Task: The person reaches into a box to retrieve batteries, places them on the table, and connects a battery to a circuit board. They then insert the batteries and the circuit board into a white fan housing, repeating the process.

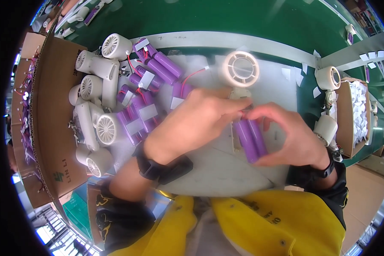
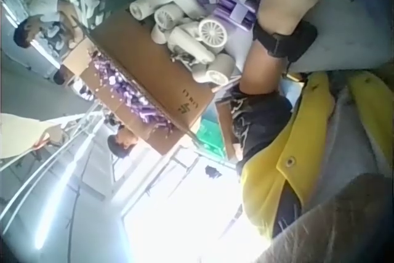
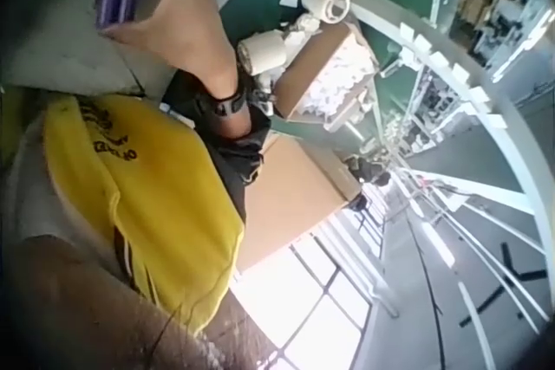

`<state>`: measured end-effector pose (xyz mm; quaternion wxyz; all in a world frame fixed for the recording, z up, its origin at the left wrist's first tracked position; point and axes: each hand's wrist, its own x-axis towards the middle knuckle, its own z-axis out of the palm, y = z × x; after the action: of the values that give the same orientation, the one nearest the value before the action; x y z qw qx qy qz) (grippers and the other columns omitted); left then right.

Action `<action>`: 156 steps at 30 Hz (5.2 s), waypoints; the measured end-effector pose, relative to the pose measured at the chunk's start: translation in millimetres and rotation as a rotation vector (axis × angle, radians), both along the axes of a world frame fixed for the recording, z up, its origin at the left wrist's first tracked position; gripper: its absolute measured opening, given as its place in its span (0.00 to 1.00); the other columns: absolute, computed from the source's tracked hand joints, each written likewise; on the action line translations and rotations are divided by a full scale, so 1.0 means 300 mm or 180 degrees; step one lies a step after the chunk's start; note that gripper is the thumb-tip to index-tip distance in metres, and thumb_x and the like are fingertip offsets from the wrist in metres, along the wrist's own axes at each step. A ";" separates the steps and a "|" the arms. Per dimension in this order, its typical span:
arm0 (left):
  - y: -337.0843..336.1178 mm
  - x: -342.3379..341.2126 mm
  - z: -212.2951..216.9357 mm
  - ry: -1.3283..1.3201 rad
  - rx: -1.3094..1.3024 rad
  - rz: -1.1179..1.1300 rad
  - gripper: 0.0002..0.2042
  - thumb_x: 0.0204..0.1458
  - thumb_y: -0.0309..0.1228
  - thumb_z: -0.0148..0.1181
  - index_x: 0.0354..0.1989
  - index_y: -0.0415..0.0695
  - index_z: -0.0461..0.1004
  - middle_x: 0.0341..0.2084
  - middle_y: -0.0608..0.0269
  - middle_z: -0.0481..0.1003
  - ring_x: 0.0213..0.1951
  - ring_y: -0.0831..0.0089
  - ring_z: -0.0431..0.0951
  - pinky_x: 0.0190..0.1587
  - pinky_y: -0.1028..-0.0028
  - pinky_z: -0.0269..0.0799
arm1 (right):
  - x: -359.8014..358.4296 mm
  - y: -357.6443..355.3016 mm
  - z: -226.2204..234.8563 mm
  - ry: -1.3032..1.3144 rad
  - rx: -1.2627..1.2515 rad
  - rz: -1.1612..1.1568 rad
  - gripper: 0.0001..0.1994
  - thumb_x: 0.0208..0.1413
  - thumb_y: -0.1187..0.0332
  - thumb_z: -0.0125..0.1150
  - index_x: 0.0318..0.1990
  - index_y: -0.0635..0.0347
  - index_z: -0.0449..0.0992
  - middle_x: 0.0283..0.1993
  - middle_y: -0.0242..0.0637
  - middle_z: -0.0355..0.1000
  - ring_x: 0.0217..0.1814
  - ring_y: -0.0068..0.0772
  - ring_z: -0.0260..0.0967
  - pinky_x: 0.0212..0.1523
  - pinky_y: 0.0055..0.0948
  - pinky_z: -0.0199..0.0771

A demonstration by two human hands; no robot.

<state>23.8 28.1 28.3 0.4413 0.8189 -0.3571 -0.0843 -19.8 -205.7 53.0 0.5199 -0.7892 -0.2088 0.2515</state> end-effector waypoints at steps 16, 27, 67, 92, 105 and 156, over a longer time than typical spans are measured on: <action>0.016 0.013 0.005 -0.0207 0.0097 -0.0223 0.18 0.50 0.18 0.61 0.52 0.40 0.77 0.42 0.42 0.77 0.38 0.45 0.79 0.39 0.62 0.75 | -0.082 0.063 -0.003 -0.1874 -0.0958 -0.0097 0.25 0.35 0.76 0.76 0.45 0.66 0.74 0.59 0.48 0.66 0.50 0.46 0.73 0.51 0.37 0.77; 0.007 0.020 0.011 -0.0039 -0.0038 -0.0180 0.16 0.52 0.19 0.61 0.50 0.41 0.79 0.42 0.42 0.78 0.39 0.46 0.80 0.40 0.63 0.76 | -0.090 0.074 -0.028 -0.2083 -0.0989 -0.0269 0.22 0.35 0.78 0.76 0.41 0.65 0.74 0.59 0.49 0.66 0.46 0.44 0.75 0.44 0.35 0.80; -0.011 0.013 0.031 0.1842 -0.0100 0.0139 0.26 0.46 0.19 0.70 0.57 0.46 0.76 0.36 0.64 0.82 0.35 0.85 0.77 0.41 0.80 0.76 | -0.052 0.109 -0.073 -0.1212 -0.1023 -0.0819 0.26 0.27 0.73 0.81 0.35 0.56 0.68 0.58 0.41 0.61 0.45 0.43 0.73 0.39 0.34 0.77; -0.041 -0.008 -0.016 0.0683 -0.0387 -0.0066 0.21 0.41 0.21 0.71 0.48 0.41 0.79 0.39 0.53 0.80 0.32 0.62 0.81 0.37 0.70 0.78 | -0.070 0.068 -0.028 -0.2240 -0.1279 -0.0232 0.23 0.40 0.71 0.75 0.48 0.62 0.77 0.48 0.43 0.69 0.45 0.43 0.74 0.41 0.35 0.78; 0.015 0.031 -0.046 -0.1612 0.0773 0.1687 0.12 0.45 0.20 0.65 0.40 0.41 0.81 0.30 0.58 0.78 0.32 0.56 0.75 0.44 0.62 0.70 | 0.036 -0.018 -0.089 -0.2874 -0.1630 -0.1699 0.23 0.45 0.72 0.73 0.52 0.60 0.75 0.53 0.48 0.72 0.48 0.45 0.74 0.45 0.36 0.76; -0.020 0.022 0.004 -0.0870 -0.1681 0.0801 0.06 0.49 0.21 0.66 0.36 0.38 0.82 0.27 0.54 0.80 0.26 0.66 0.80 0.28 0.74 0.73 | -0.009 -0.394 0.254 -0.3366 0.0047 -0.4064 0.23 0.57 0.65 0.65 0.57 0.67 0.67 0.49 0.43 0.72 0.46 0.32 0.73 0.38 0.28 0.78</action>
<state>30.4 22.0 29.3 0.5935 0.7176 -0.3184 0.1773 -22.4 -323.8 129.1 0.4010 -0.7666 0.0608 -0.4978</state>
